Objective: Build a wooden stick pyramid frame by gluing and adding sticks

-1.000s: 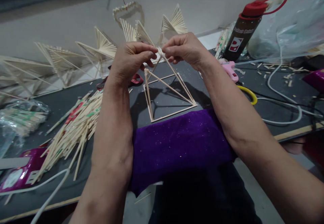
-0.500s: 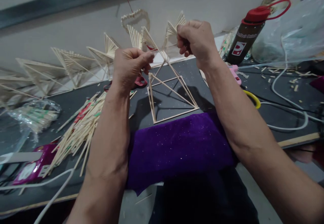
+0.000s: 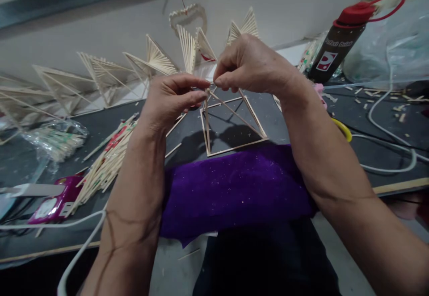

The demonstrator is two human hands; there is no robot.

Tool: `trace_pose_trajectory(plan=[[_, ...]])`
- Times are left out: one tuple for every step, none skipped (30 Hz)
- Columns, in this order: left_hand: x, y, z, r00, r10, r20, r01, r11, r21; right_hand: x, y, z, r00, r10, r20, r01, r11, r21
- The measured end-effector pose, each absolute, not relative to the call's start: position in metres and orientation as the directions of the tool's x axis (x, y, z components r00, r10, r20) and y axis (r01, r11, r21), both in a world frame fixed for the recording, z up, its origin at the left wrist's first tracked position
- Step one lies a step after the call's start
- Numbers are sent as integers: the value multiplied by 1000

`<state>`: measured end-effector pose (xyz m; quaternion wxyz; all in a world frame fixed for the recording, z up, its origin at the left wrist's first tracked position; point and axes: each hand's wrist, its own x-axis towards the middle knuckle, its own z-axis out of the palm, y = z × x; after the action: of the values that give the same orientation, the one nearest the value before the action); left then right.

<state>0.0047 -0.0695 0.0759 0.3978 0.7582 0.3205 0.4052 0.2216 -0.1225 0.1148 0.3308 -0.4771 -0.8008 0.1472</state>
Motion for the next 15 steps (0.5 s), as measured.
trace_pose_trajectory(plan=[[4, -68, 76, 471, 811, 346, 169, -468, 867, 220, -122, 114, -327, 865, 380, 671, 496, -551], [4, -66, 75, 472, 815, 337, 175, -461, 870, 219, -122, 114, -331, 869, 367, 677, 490, -549], [4, -65, 75, 469, 818, 332, 181, -457, 871, 217, -122, 114, -332, 875, 353, 687, 481, -545], [5, -65, 75, 463, 823, 330, 187, -455, 871, 216, -122, 113, -332, 881, 338, 697, 470, -541], [5, -65, 75, 457, 826, 330, 191, -453, 871, 214, -121, 112, -331, 886, 324, 708, 460, -535], [6, -65, 75, 454, 829, 327, 195, -451, 871, 213, -121, 111, -328, 892, 311, 719, 450, -530], [7, -66, 76, 452, 831, 324, 201, -449, 871, 212, -120, 110, -325, 897, 300, 727, 440, -527], [8, -67, 76, 451, 833, 319, 209, -446, 870, 212, -119, 109, -323, 900, 292, 733, 433, -525], [10, -68, 77, 451, 835, 315, 216, -445, 869, 211, -118, 109, -322, 902, 289, 735, 430, -524], [11, -68, 78, 449, 836, 316, 221, -446, 867, 210, -118, 108, -322, 903, 285, 735, 428, -526], [12, -69, 79, 448, 836, 318, 223, -449, 865, 210, -117, 108, -322, 904, 280, 733, 425, -530], [13, -70, 79, 447, 836, 319, 224, -450, 864, 210, -117, 107, -319, 907, 276, 730, 421, -539], [14, -70, 80, 447, 835, 321, 220, -450, 865, 210, -117, 107, -314, 909, 273, 724, 416, -551], [15, -70, 81, 447, 835, 322, 211, -448, 869, 210, -117, 107, -309, 912, 270, 715, 410, -566], [16, -71, 81, 446, 834, 324, 198, -445, 873, 210, -117, 107, -304, 915, 266, 706, 404, -581]])
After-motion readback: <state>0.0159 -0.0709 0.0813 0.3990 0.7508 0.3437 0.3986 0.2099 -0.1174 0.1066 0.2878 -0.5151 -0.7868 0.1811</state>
